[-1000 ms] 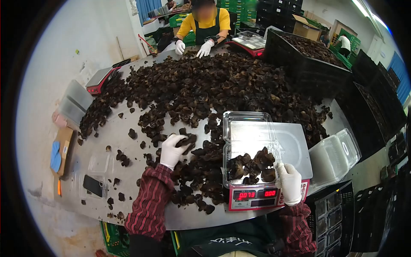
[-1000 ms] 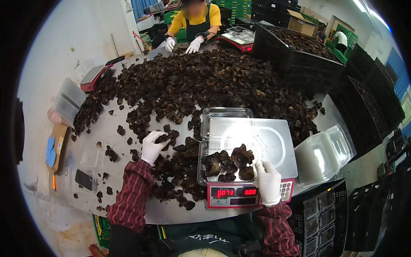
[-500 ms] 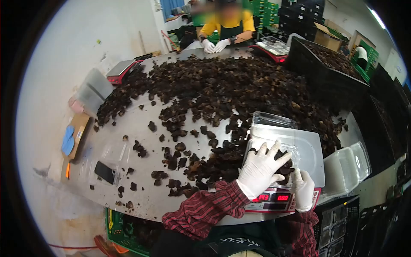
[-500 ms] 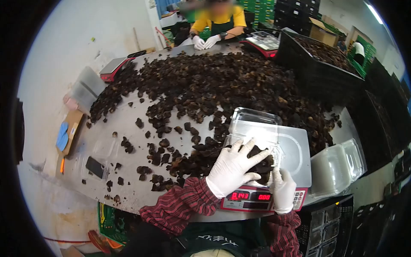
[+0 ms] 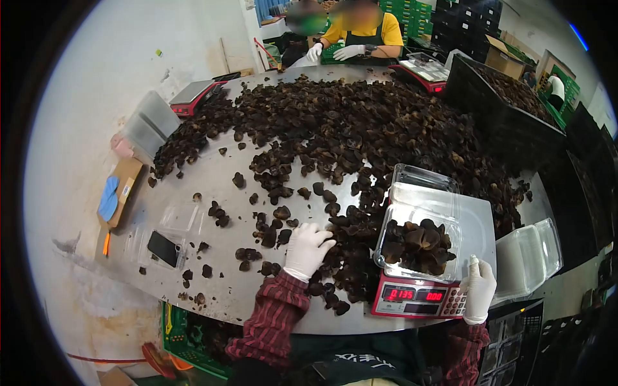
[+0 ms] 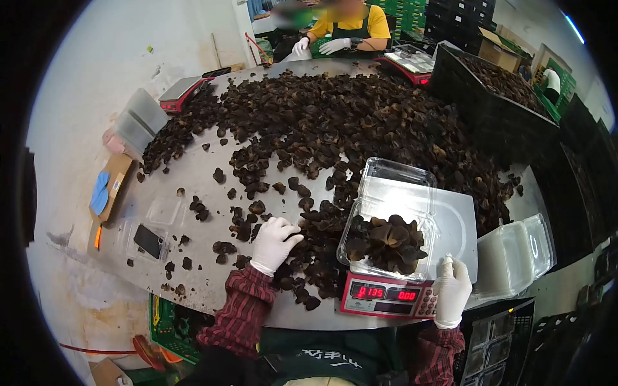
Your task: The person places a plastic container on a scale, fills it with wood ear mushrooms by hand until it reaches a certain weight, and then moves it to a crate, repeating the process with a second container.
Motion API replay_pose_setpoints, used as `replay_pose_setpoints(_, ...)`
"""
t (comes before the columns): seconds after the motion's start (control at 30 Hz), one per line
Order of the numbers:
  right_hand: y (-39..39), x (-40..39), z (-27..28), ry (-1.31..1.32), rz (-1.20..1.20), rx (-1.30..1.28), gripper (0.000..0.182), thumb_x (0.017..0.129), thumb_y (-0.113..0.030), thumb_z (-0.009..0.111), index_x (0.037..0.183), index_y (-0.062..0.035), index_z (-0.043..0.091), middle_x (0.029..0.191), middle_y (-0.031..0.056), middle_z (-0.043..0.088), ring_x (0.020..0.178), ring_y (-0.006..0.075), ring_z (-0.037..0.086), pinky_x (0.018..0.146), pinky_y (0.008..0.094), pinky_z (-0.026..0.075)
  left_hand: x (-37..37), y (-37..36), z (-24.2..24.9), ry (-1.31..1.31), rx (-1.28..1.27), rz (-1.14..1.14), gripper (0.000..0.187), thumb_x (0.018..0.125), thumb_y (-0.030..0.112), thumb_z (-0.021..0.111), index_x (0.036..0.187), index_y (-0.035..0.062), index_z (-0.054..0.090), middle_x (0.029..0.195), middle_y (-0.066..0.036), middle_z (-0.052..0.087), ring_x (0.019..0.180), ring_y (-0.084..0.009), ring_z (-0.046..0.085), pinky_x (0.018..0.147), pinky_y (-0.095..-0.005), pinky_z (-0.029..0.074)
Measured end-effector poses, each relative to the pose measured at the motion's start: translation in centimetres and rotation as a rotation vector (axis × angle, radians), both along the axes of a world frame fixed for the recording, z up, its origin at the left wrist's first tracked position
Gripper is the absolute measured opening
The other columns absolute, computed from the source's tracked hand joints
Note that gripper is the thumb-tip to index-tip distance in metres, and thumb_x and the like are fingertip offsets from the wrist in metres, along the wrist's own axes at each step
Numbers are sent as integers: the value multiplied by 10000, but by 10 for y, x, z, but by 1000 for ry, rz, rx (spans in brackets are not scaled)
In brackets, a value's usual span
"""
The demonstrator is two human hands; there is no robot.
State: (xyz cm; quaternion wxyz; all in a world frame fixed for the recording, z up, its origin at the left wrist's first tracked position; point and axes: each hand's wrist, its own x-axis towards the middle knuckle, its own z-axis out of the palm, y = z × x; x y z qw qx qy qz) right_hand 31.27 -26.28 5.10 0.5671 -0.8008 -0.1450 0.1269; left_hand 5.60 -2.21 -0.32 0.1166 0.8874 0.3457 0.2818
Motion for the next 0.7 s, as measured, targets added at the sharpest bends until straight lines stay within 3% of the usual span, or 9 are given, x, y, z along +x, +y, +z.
replay_pose_setpoints(0.2, 5, -9, 3, 55, 19, 4, 268, 933, -235, 581, 960, 30, 616, 549, 13, 496, 411, 59, 415, 400, 220, 296, -6, 2, -31, 182, 87, -38, 193, 700, 262, 734, 821, 119, 688, 840, -53, 560, 867, -249, 524, 787, -379, 408)
replay_pose_setpoints(0.27, 1, -5, 1, 31, -3, 21, 262, 935, -229, 578, 957, 29, 614, 551, 15, 497, 406, 61, 417, 401, 219, 302, -23, 1, -14, -136, -61, -16, 145, 717, 190, 719, 818, 93, 684, 878, -56, 584, 896, -246, 539, 801, -365, 429)
replay_pose_setpoints(0.33, -6, 0, 5, 5, -19, 6, 250, 935, -221, 578, 959, 25, 613, 557, 14, 497, 407, 62, 423, 400, 219, 309, -55, -14, 21, -323, -274, 54, 117, 753, 100, 698, 851, 46, 665, 870, -85, 618, 778, -262, 595, 683, -317, 487)
replay_pose_setpoints(0.37, -12, 7, 1, 12, -25, 36, 241, 934, -215, 579, 960, 21, 613, 563, 10, 501, 405, 63, 425, 398, 217, 312, -83, -22, 43, -259, -458, 166, 125, 758, 109, 704, 855, 41, 664, 845, -103, 631, 724, -265, 608, 633, -314, 489)
replay_pose_setpoints(0.43, -17, 8, 2, 1, -57, 39, 241, 927, -241, 587, 933, -3, 624, 534, -13, 463, 405, 45, 403, 394, 203, 296, -155, -25, 55, 71, -232, 295, 103, 727, 81, 689, 824, 53, 670, 786, -122, 645, 736, -275, 635, 635, -344, 494)
replay_pose_setpoints(0.5, -20, 13, -2, 1, -66, 30, 247, 924, -242, 587, 931, 2, 624, 509, -21, 447, 396, 44, 392, 394, 199, 286, -225, -33, 49, 277, -378, 525, 194, 683, 107, 720, 869, 79, 672, 793, -103, 663, 778, -289, 645, 675, -377, 512)
replay_pose_setpoints(0.53, -18, 13, -4, 7, -57, 30, 247, 924, -242, 587, 931, 2, 624, 509, -21, 447, 396, 44, 392, 394, 199, 286, -222, -44, 72, 530, -337, 645, 331, 693, 151, 733, 1013, 104, 661, 942, -119, 669, 881, -284, 639, 752, -379, 515)
replay_pose_setpoints(0.6, -16, 12, -4, 4, -43, 19, 254, 925, -245, 585, 927, 5, 624, 494, -25, 439, 399, 43, 390, 396, 199, 283, -239, -42, 42, 466, -260, 551, 478, 704, 197, 744, 1161, 138, 616, 1126, -156, 616, 1026, -300, 593, 855, -376, 489)
replay_pose_setpoints(0.7, -9, 3, -3, -5, -5, 7, 240, 936, -219, 568, 952, 13, 627, 580, -7, 504, 410, 46, 406, 401, 205, 300, -183, -46, 10, 184, -249, 329, 558, 738, 272, 728, 1263, 185, 562, 1317, -184, 489, 1190, -364, 473, 983, -415, 401)
